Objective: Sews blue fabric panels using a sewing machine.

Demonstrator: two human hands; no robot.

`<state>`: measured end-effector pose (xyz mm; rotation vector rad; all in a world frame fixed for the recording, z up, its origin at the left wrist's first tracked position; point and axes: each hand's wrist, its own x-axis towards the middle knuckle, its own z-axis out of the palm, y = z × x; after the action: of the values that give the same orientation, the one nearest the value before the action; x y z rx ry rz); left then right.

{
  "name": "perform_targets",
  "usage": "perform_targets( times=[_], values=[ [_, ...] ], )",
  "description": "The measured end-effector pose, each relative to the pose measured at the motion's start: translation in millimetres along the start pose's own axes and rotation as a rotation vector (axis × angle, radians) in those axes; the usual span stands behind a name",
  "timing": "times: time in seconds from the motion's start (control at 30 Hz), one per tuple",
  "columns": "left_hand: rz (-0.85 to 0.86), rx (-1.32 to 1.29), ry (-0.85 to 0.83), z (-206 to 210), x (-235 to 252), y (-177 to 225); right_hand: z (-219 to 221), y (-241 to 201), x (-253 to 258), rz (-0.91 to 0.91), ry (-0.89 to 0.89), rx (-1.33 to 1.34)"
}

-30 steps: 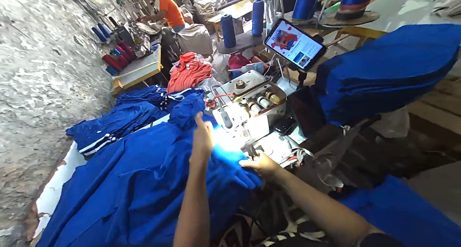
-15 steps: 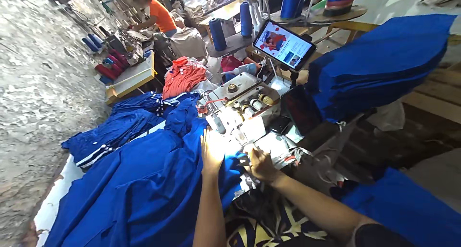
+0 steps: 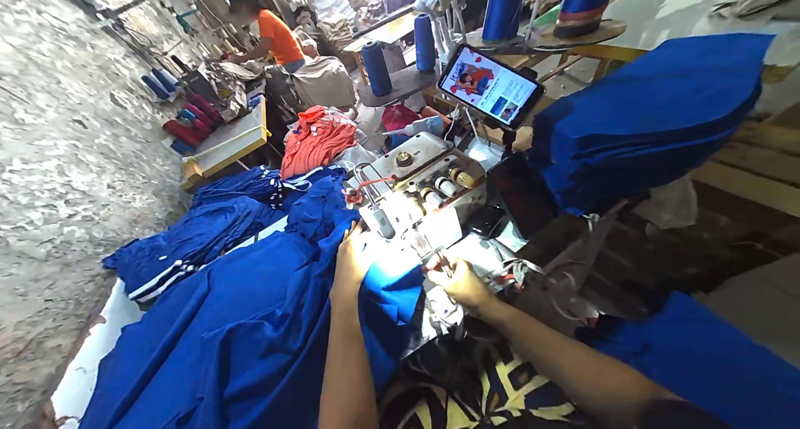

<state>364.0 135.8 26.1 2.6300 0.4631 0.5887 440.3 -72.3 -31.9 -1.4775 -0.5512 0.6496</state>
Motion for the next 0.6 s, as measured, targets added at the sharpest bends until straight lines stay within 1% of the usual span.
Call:
perform_targets(
  times=[0.1,0.17,0.23,0.27,0.3,0.33,0.4,0.5,0.53,0.6],
  values=[
    [0.006,0.026,-0.012,-3,15,-8,4,-1,8,-0.179,0.049,-0.054],
    [0.021,0.025,0.068,1,15,-13,6,4,9,-0.272,0.024,-0.114],
    [0.064,0.026,0.214,7,6,-17,9,7,8,-0.296,0.015,-0.132],
    [0.117,0.034,0.296,10,-1,-17,10,10,9,-0.3,0.019,-0.113],
    [0.164,0.033,0.341,11,-8,-15,11,12,9,-0.284,0.012,-0.08],
    [0.203,0.015,0.345,11,-16,-11,10,13,8,-0.268,-0.004,-0.039],
    [0.222,-0.016,0.235,10,-32,-1,6,12,1,-0.252,-0.058,0.017],
    [0.186,0.086,0.107,10,-45,8,-1,12,-16,-0.152,-0.143,0.021],
    [0.183,0.134,0.089,9,-45,10,-2,15,-19,-0.134,-0.134,0.032],
    [0.164,0.148,0.048,10,-39,14,-2,18,-20,-0.155,-0.058,0.051]
  ],
)
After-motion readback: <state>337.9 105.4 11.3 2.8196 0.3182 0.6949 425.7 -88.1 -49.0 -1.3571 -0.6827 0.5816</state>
